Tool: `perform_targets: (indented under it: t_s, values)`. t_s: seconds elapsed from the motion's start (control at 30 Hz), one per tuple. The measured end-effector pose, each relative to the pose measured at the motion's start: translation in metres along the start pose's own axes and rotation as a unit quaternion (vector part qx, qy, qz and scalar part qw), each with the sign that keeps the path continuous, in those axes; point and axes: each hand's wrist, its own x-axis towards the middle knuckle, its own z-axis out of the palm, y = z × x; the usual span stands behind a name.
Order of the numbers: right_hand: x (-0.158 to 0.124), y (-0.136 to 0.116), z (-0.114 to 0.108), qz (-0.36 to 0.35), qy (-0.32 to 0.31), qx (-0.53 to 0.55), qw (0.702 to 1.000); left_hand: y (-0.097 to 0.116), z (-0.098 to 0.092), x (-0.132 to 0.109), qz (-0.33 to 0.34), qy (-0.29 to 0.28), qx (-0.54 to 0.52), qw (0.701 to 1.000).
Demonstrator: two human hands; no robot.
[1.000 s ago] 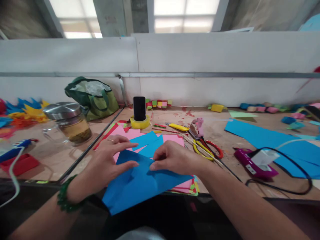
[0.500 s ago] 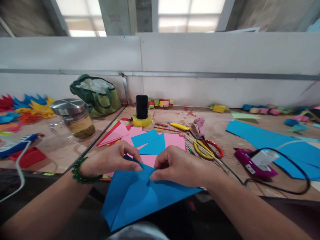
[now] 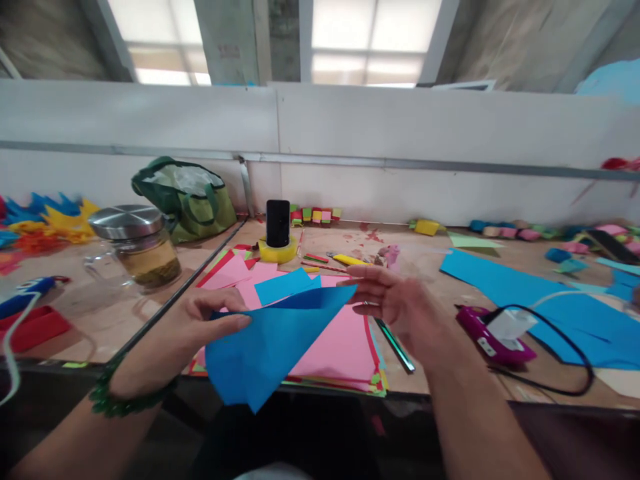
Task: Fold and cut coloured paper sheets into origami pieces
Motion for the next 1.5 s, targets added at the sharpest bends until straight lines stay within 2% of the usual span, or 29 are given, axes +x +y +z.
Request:
perform_targets:
  t_s: [0.13,0.23,0.3,0.43,0.53,0.7,1.03,1.3,1.5]
  values:
    - [-0.011,0.029,0.028,-0.029,0.049,0.059,0.997,-0.005,0.014,-0.013,0.041,0.07,0.014,0.997]
    - [-0.013,0.043,0.05,-0.05,0.123,0.105,0.986,-0.01,0.023,-0.018,0.049,0.073,0.011,0.996]
    - [-0.013,0.047,0.055,-0.046,0.146,0.136,0.979,-0.015,0.025,-0.019,0.021,0.056,0.001,0.998]
    - [-0.014,0.049,0.051,-0.024,0.171,0.152,0.973,-0.025,0.025,-0.02,-0.06,0.028,-0.034,0.997]
    - [-0.014,0.052,0.046,-0.018,0.197,0.154,0.968,-0.03,0.028,-0.02,-0.083,0.02,-0.052,0.995]
    - [-0.015,0.059,0.039,-0.028,0.245,0.126,0.961,-0.031,0.033,-0.019,-0.076,0.006,-0.057,0.995]
    - [-0.022,0.061,0.035,-0.053,0.24,0.08,0.966,-0.032,0.033,-0.018,-0.101,0.003,-0.063,0.993]
    - [-0.024,0.07,0.035,-0.098,0.274,0.039,0.956,-0.031,0.029,-0.017,-0.115,0.002,-0.058,0.992]
    - [-0.023,0.062,0.037,-0.099,0.277,0.097,0.951,-0.027,0.028,-0.018,-0.106,0.01,-0.047,0.993]
